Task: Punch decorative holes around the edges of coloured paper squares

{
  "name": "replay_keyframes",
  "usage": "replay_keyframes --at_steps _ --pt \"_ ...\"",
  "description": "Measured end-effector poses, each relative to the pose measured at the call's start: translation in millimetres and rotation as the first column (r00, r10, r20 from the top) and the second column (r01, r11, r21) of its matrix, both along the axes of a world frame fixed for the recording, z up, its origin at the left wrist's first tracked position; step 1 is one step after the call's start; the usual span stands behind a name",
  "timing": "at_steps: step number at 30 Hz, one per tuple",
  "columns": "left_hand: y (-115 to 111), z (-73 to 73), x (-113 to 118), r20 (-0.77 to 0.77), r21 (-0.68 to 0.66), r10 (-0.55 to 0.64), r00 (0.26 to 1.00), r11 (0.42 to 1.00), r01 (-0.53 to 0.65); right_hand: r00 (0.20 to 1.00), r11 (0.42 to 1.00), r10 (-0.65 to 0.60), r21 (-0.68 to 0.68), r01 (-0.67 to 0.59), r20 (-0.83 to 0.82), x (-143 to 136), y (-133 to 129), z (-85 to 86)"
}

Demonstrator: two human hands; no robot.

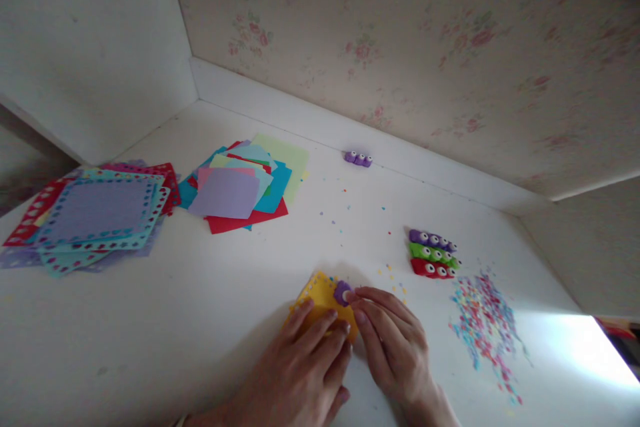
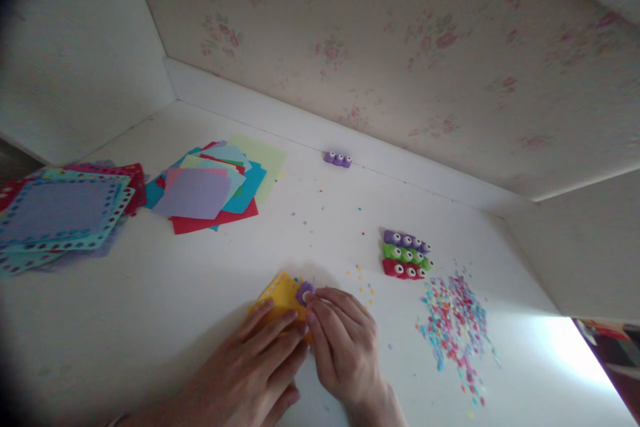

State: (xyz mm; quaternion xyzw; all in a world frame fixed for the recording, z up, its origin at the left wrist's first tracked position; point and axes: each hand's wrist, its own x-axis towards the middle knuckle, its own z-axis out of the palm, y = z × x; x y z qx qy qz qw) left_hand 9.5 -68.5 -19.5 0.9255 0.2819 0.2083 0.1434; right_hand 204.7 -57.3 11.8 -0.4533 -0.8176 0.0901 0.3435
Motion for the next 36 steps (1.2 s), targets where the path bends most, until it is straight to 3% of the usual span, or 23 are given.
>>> replay_keyframes --at_steps 11,21,25,32,36 --pt "-4 13.2 3 -0.021 -0.147 0.039 0.999 0.988 -0.042 0.982 0.994 -0.092 0.078 0.080 0.163 -14 6 -13.8" --pt "-9 25.1 2 -0.036 -0.062 0.009 0.999 0.998 -0.011 0.975 0.979 -0.147 0.166 0.119 0.168 -15 1 -4.2" --pt "-10 26.3 1 -0.044 -0.046 0.007 0.999 0.999 -0.009 0.977 0.979 -0.170 0.138 0.153 0.127 -3 -5 -1.2" --pt "-10 22.8 3 0.030 -0.076 0.008 1.000 0.997 -0.006 0.930 0.932 -0.351 0.143 0.334 0.112 40 -8 -8.9" --pt "-8 19.5 2 0.052 -0.094 -0.009 0.999 0.995 0.014 0.917 0.920 -0.390 0.082 0.384 0.083 59 -10 -7.6"
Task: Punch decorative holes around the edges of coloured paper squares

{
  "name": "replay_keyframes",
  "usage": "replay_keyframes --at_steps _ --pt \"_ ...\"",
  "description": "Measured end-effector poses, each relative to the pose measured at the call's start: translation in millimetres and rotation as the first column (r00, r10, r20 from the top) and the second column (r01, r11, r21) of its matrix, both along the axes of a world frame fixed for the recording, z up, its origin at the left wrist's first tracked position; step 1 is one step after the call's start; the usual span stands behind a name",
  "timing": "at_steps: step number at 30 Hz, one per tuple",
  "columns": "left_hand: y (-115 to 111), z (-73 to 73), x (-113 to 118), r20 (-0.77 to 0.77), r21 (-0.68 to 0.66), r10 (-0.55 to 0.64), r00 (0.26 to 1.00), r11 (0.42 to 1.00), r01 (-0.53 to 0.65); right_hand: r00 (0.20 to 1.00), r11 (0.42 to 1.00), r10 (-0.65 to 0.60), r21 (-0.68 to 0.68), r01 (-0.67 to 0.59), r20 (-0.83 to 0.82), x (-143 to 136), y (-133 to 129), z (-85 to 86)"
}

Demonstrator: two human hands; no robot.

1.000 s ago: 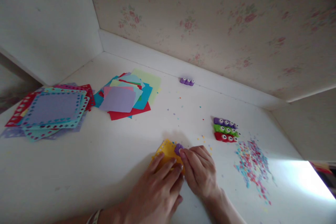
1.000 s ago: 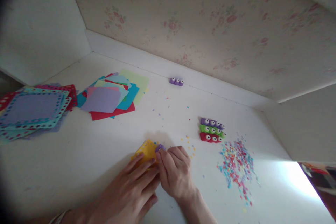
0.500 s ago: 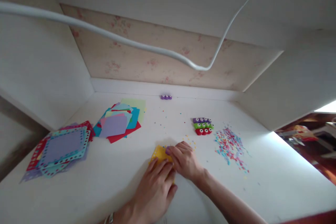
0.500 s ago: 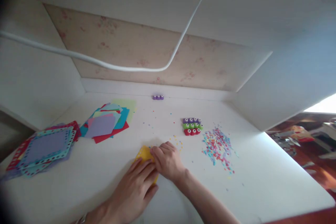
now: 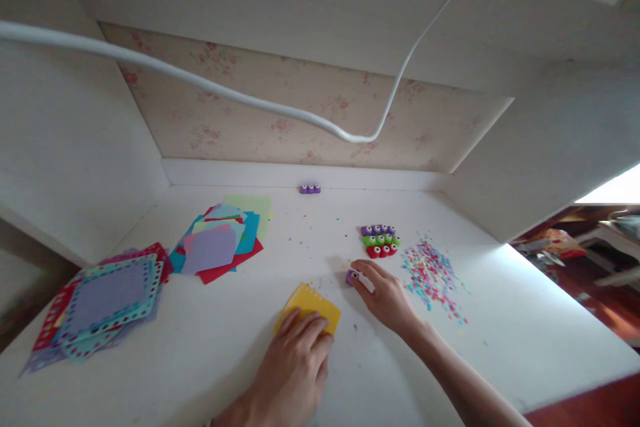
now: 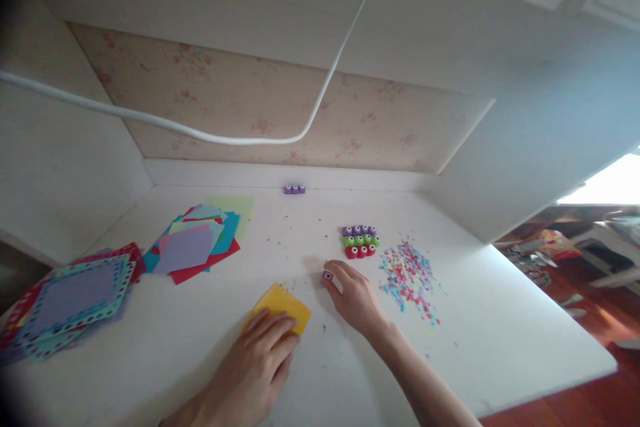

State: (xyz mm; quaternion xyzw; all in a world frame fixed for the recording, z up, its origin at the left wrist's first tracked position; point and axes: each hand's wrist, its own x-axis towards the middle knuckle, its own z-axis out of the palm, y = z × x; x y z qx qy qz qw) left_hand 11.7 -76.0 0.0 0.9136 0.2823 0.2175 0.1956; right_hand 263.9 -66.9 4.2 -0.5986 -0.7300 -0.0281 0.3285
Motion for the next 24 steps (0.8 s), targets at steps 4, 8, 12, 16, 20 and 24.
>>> replay_keyframes --at_steps 4,8,12,16,20,24 --pt "5 -1.9 -2 0.010 0.004 -0.013 1.000 1.000 0.013 0.997 0.989 0.079 -0.124 -0.079 -0.001 2 -4 6.4" --pt "10 -4.1 -4 0.022 0.020 0.011 1.000 1.000 -0.012 0.983 0.967 0.096 -0.218 -0.129 -0.158 3 1 16.8" --pt "14 -8.8 -5 0.019 0.063 0.013 1.000 0.998 -0.014 0.946 0.977 -0.066 -0.214 -0.004 -0.318 47 29 29.9" --pt "17 -9.5 -4 0.018 0.075 0.000 1.000 0.997 -0.002 0.900 0.929 -0.338 -0.248 0.273 -0.274 124 73 38.3" --pt "20 -8.1 -2 0.027 0.057 -0.004 1.000 0.998 0.002 0.857 0.866 -0.474 -0.285 0.411 -0.201 176 103 35.3" --pt "22 -11.0 -1 0.041 0.079 -0.008 0.999 0.997 0.004 0.860 0.837 -0.493 -0.345 0.425 -0.135 188 117 20.6"
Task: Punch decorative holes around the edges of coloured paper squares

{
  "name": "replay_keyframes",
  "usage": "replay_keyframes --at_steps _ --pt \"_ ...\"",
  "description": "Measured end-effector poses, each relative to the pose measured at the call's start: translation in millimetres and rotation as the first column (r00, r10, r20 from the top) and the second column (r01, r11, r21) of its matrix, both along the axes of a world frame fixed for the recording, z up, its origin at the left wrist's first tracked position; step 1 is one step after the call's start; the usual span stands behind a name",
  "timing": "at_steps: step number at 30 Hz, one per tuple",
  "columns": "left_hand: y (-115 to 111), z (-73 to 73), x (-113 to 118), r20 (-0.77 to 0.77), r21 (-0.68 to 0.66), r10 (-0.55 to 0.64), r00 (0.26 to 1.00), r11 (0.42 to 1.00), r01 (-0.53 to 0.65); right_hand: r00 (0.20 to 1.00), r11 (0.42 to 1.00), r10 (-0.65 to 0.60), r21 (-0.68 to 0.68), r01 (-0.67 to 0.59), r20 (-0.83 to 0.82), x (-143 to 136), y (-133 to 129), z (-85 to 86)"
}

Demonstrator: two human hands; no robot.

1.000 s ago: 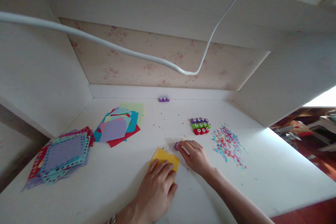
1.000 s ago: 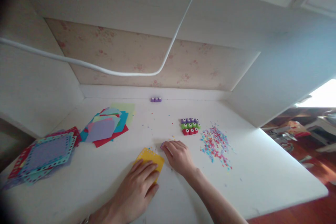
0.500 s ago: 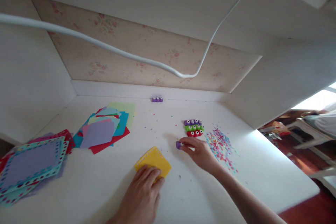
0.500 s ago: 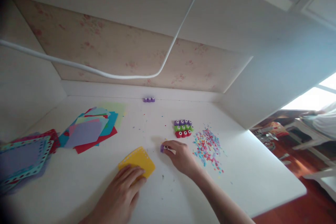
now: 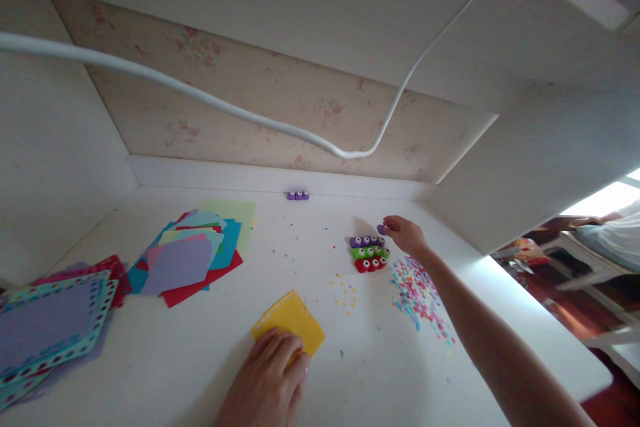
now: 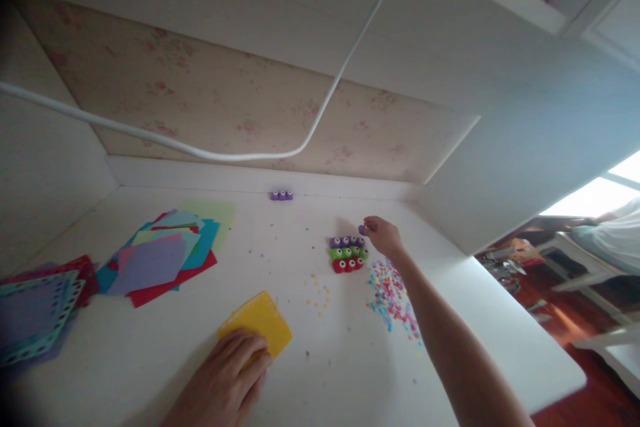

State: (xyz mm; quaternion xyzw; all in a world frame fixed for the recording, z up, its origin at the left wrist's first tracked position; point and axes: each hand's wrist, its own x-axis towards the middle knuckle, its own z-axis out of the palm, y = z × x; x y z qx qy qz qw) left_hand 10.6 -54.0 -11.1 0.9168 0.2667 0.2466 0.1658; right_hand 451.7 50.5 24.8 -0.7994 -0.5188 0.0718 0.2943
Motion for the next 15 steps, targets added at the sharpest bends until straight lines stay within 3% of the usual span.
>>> replay_keyframes --at_steps 6,11,15 --pt "1 -2.2 0 -0.004 0.000 -0.007 1.000 1.000 0.007 0.999 0.994 0.038 -0.103 -0.035 0.028 2 9 -16.0" --pt "2 -1.2 -1 -0.055 -0.052 -0.016 0.998 0.999 0.013 0.995 0.993 0.019 -0.119 -0.008 0.093 0 14 -7.6" --pt "4 1.6 -3 -0.126 -0.119 -0.021 0.992 0.993 0.006 0.986 0.996 0.065 -0.075 -0.054 0.154 -27 30 1.1"
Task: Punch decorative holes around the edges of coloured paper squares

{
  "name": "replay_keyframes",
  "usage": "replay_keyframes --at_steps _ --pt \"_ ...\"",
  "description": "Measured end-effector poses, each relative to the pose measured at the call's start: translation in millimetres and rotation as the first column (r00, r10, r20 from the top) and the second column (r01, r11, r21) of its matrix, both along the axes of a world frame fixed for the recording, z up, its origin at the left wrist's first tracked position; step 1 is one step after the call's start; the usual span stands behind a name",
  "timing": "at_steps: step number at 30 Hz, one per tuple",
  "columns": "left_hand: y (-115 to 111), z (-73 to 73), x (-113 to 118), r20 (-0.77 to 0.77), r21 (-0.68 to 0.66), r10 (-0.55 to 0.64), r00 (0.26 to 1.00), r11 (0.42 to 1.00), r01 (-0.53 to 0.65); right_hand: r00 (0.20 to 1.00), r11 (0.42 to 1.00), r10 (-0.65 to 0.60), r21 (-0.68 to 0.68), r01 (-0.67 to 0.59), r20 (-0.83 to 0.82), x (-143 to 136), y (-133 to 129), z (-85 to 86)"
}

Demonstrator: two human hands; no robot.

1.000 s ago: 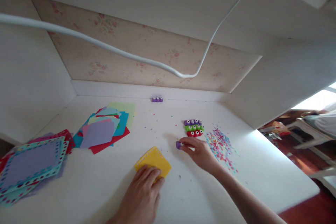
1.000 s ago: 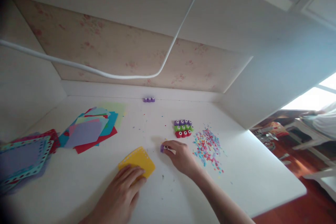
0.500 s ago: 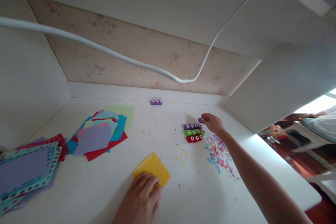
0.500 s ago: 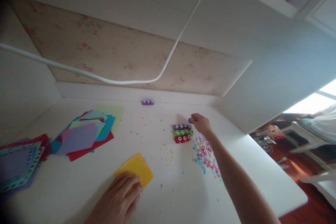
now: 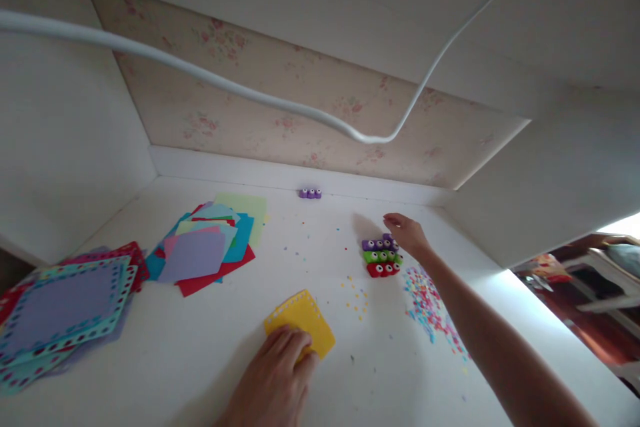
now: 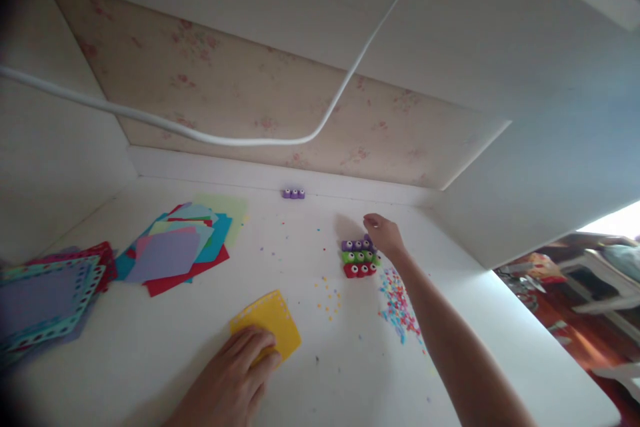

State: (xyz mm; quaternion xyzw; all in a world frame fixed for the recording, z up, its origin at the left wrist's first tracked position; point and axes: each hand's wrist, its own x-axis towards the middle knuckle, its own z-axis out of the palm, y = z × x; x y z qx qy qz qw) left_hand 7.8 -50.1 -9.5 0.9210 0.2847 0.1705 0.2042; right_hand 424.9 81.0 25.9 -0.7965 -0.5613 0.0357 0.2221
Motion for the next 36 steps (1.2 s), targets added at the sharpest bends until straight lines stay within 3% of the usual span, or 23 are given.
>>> replay_keyframes --at_steps 5,10,14,19,24,28,32,36 --pt "3 0.4 -2 -0.009 -0.032 -0.025 1.000 0.999 0.025 0.980 0.980 0.199 -0.001 -0.199 0.006 -70 46 -10.2" --pt "8 -5.7 -4 0.067 0.061 0.013 0.998 0.998 -0.017 0.958 0.958 0.285 0.034 -0.286 0.034 -129 107 -22.4" --pt "12 -13.3 -4 0.160 0.163 0.039 0.986 0.984 -0.065 0.948 0.948 0.309 0.053 -0.314 0.077 -149 142 -24.2" --pt "13 -17.2 -4 0.207 0.219 0.061 0.976 0.970 -0.107 0.941 0.947 0.320 -0.008 -0.321 0.114 -154 156 -29.8" --pt "19 -9.9 -8 0.144 0.203 0.096 0.985 0.971 -0.124 0.940 0.950 0.311 -0.072 -0.304 0.138 -154 151 -29.3" --pt "25 -4.0 -11 0.110 0.201 0.177 0.978 0.960 -0.196 0.940 0.948 0.315 -0.084 -0.306 0.133 -153 131 -24.4" --pt "25 -3.1 -13 0.023 0.181 0.214 0.977 0.960 -0.214 0.934 0.941 0.339 -0.064 -0.333 0.110 -153 91 -20.5" --pt "23 -3.8 -13 -0.022 0.154 0.206 0.978 0.967 -0.200 0.922 0.925 0.380 -0.021 -0.379 0.076 -158 29 -18.5"
